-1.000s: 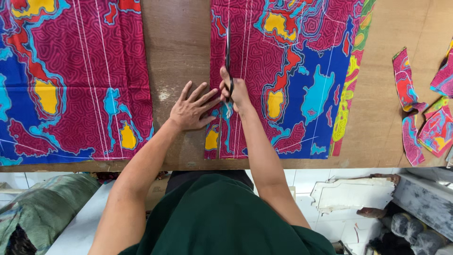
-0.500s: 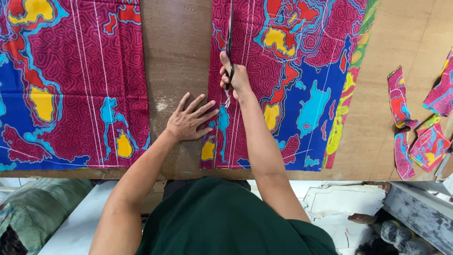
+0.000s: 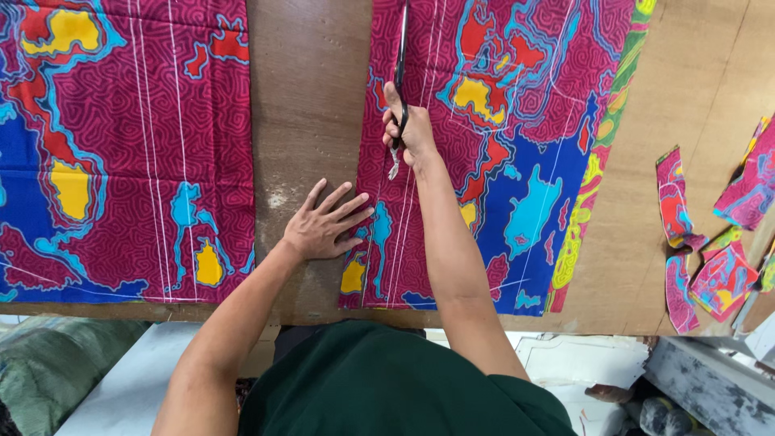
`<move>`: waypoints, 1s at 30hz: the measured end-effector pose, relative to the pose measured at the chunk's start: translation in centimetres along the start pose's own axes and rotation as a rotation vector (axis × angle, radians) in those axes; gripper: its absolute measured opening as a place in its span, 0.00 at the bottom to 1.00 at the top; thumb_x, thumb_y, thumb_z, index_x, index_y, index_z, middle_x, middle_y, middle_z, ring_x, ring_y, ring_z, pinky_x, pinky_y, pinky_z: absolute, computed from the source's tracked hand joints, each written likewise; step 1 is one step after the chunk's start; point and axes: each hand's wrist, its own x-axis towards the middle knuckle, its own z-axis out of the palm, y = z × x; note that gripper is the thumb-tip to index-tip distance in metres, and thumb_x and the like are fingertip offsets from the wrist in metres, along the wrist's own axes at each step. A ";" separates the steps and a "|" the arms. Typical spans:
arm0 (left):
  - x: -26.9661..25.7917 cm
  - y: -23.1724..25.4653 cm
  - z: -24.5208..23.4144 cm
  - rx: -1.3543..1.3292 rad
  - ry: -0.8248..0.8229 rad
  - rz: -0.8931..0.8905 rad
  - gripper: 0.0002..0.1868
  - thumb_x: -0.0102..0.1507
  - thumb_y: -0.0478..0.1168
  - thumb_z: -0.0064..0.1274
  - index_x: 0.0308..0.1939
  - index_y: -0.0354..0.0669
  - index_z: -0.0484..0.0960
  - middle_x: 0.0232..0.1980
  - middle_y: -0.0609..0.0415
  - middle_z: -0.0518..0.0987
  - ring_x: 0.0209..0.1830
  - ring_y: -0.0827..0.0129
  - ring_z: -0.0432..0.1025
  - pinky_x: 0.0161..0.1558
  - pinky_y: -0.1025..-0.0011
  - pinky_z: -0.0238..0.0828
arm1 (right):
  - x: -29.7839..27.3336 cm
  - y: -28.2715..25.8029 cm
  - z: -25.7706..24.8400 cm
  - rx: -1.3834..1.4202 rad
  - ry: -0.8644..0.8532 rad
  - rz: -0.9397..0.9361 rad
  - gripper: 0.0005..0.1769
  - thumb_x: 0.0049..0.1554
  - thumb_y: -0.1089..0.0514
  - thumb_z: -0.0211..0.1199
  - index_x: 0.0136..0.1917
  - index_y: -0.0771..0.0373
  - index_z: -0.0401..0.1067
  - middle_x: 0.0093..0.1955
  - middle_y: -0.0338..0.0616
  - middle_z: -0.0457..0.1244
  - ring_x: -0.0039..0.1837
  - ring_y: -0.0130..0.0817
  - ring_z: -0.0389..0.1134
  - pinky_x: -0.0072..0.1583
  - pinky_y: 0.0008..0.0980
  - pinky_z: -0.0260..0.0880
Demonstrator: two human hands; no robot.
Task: The person cuts a large piece of colorful patterned fabric using shears on a wooden table. They follow white chalk lines to cut the fabric into specific shapes, folding and unfolding the material as needed to access different sections.
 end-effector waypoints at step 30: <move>0.2 0.0 0.1 -0.048 -0.036 -0.016 0.38 0.63 0.72 0.40 0.76 0.74 0.59 0.83 0.68 0.49 0.83 0.66 0.40 0.80 0.48 0.26 | 11.4 -6.5 -1.1 -0.025 0.003 -0.070 0.40 0.40 0.18 0.69 0.32 0.58 0.69 0.21 0.32 0.57 0.25 0.25 0.64 0.31 0.25 0.70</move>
